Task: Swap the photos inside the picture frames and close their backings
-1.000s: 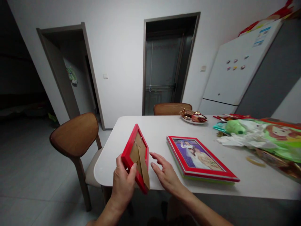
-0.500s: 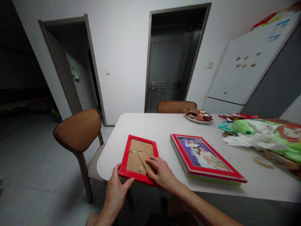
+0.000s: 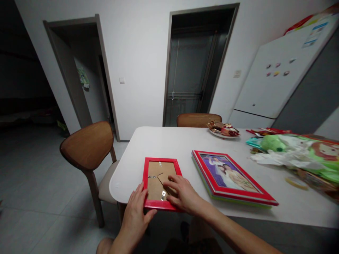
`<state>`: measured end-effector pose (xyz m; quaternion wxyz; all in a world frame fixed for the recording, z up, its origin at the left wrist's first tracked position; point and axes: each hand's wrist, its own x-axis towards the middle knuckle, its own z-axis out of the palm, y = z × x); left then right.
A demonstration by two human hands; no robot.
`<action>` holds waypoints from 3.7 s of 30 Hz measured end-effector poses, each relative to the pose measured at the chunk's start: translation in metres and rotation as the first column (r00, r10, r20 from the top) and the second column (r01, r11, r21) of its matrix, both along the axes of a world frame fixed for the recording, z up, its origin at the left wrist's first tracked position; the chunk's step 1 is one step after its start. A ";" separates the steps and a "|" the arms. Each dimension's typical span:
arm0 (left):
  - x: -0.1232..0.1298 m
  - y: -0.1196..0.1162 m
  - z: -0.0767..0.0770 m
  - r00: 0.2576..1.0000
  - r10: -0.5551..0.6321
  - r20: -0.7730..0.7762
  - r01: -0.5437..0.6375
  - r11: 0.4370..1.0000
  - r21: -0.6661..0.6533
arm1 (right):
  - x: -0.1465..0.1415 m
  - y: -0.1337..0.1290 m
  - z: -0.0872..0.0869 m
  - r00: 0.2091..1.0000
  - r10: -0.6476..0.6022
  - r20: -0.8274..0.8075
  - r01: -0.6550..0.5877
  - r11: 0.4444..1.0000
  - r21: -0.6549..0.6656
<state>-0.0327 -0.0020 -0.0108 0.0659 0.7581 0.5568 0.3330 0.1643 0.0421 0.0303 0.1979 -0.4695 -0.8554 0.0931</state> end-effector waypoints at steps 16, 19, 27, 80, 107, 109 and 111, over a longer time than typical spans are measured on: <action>0.009 0.006 0.013 0.990 -0.142 -0.022 0.140 0.986 -0.093 | -0.004 0.020 -0.005 0.989 -0.043 -0.143 0.049 0.998 0.040; 0.009 0.005 0.014 0.990 -0.138 -0.015 0.136 0.986 -0.096 | 0.011 0.031 -0.001 0.984 -0.176 -0.007 0.176 0.984 0.019; 0.009 0.004 0.018 0.991 -0.134 -0.028 0.129 0.983 -0.130 | 0.013 0.043 -0.010 0.957 -0.276 0.093 0.265 0.958 0.110; 0.021 0.003 0.014 0.983 -0.151 0.105 0.168 0.969 -0.181 | -0.010 0.023 -0.004 0.971 -0.236 0.019 0.237 0.969 -0.063; -0.096 0.047 0.026 0.703 0.342 0.623 -0.101 0.916 -0.389 | 0.034 0.025 -0.017 0.885 -0.457 0.085 0.460 0.888 -0.011; -0.096 0.049 0.023 0.760 0.348 0.549 -0.181 0.925 -0.335 | 0.033 0.026 -0.017 0.881 -0.467 0.076 0.470 0.882 -0.022; -0.093 0.049 0.021 0.806 0.351 0.477 -0.246 0.931 -0.270 | 0.032 0.029 -0.014 0.875 -0.482 0.052 0.484 0.874 -0.035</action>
